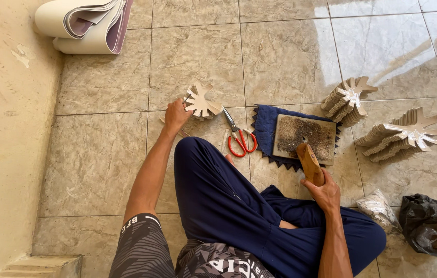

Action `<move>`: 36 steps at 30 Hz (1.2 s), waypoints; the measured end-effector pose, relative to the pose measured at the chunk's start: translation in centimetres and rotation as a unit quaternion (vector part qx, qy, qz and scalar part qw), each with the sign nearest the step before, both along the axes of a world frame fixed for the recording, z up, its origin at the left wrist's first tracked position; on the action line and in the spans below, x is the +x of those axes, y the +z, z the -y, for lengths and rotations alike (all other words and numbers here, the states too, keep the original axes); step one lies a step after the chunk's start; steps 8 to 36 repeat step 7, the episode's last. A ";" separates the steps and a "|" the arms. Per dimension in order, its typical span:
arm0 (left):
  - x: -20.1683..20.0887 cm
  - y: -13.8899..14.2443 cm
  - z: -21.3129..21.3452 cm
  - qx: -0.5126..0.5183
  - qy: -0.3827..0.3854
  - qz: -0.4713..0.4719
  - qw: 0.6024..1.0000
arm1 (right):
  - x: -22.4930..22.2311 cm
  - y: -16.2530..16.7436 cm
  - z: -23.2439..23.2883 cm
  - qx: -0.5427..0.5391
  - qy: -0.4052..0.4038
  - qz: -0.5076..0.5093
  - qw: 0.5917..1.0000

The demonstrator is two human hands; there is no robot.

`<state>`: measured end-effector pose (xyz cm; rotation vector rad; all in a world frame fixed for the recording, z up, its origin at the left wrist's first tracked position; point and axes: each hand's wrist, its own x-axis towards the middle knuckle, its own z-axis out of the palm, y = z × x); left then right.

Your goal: The person sits cross-legged on a tiled floor finishing stacks of pre-cut decorative shoe components. They hold each cutout piece, rub its edges against an abrasive pad on a blue mat using a small handheld tool, and place the finished piece onto growing stacks beside them, working through the pieces one at a time.

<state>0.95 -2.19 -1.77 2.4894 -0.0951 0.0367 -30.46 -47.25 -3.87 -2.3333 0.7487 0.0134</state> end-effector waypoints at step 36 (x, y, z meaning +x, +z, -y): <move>0.5 0.3 -1.0 0.004 -0.036 0.018 0.999 | 0.1 0.5 -0.5 -0.001 0.009 0.016 1.000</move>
